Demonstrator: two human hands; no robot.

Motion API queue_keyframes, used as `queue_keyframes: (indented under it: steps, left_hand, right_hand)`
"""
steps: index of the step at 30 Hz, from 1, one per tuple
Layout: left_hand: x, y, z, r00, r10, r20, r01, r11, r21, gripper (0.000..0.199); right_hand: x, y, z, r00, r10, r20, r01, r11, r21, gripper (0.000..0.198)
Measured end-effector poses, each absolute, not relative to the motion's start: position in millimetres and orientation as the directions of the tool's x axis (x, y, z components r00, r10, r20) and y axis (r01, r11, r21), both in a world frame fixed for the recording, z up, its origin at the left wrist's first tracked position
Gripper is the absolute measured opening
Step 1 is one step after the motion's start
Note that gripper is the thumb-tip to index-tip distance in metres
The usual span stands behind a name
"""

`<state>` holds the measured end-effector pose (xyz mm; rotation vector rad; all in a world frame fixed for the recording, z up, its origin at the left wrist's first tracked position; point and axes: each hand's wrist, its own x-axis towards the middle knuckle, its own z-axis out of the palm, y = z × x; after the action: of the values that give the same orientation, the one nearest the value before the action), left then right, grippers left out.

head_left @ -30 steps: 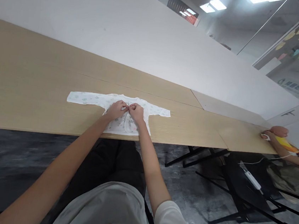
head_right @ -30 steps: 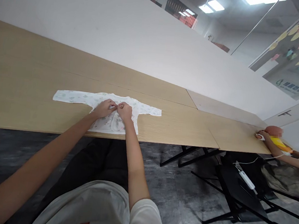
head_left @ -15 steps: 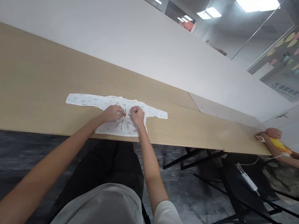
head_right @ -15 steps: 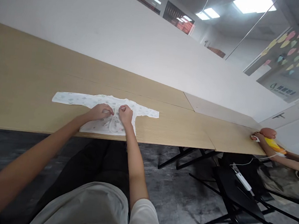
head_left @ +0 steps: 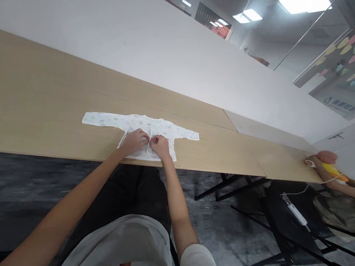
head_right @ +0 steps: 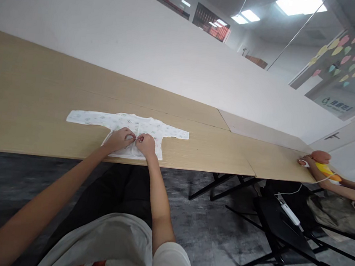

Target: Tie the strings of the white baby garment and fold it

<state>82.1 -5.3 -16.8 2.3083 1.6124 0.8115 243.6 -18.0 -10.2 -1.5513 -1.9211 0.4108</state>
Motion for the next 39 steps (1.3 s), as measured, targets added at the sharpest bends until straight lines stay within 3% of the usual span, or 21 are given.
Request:
queue_keyframes:
  steps: [10, 15, 26, 39]
  left_hand:
    - [76, 3, -25, 0.286, 0.904, 0.318, 0.702, -0.424, 0.572, 0.025]
    - [76, 3, -25, 0.317, 0.895, 0.314, 0.697, -0.444, 0.563, 0.029]
    - [74, 7, -31, 0.341, 0.868, 0.361, 0.611, -0.496, 0.617, 0.034]
    - [73, 6, -31, 0.319, 0.875, 0.363, 0.581, -0.484, 0.654, 0.030]
  right_hand:
    - [246, -19, -12, -0.078, 0.970, 0.231, 0.644, 0.226, -0.731, 0.010]
    - [247, -18, -11, -0.035, 0.977, 0.210, 0.614, 0.187, -0.767, 0.012]
    - [247, -23, -9, -0.096, 0.942, 0.321, 0.590, 0.314, -0.744, 0.019]
    - [246, -20, -12, -0.126, 0.950, 0.286, 0.595, 0.303, -0.745, 0.017]
